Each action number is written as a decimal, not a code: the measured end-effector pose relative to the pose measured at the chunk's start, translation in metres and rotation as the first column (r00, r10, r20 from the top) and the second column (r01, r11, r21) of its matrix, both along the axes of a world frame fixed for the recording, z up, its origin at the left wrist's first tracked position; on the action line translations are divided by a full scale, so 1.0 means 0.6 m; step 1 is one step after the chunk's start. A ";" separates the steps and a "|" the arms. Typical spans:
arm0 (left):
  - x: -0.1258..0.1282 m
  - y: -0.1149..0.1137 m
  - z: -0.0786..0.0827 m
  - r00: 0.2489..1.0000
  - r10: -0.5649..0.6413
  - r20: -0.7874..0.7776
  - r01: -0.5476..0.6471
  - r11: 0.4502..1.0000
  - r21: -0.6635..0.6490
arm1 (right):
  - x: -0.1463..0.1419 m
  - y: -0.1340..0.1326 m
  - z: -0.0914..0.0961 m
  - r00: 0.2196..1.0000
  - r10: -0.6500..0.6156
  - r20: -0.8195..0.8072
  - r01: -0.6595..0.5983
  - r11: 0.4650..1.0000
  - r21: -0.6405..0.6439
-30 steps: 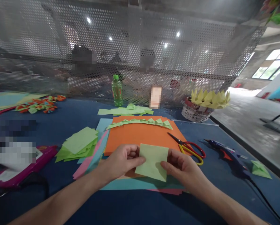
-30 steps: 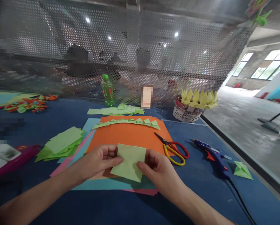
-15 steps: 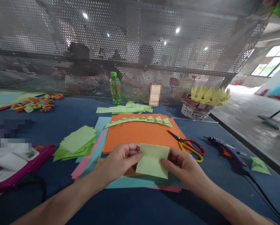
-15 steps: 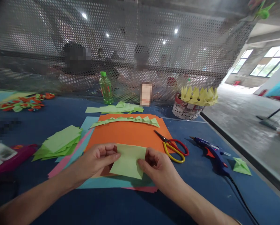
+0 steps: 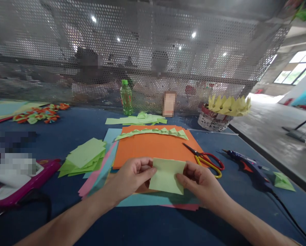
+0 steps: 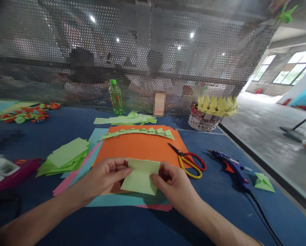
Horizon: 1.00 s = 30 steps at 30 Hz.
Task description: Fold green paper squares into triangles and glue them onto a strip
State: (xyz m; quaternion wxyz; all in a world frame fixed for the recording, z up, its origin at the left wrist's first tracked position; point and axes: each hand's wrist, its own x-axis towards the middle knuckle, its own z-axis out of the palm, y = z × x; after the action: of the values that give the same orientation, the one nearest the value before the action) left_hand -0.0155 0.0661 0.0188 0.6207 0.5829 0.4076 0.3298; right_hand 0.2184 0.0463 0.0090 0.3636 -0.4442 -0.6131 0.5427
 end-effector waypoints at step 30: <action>-0.019 -0.009 0.005 0.852 0.094 -0.515 0.245 0.798 0.551 | 0.009 -0.011 -0.001 0.819 -0.216 0.531 -0.327 0.586 0.742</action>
State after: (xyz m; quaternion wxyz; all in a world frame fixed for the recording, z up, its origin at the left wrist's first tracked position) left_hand -0.0272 0.0605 0.0218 0.2846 0.8313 0.4092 0.2460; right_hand 0.2238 0.0398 0.0084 0.3056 -0.3494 -0.8839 0.0561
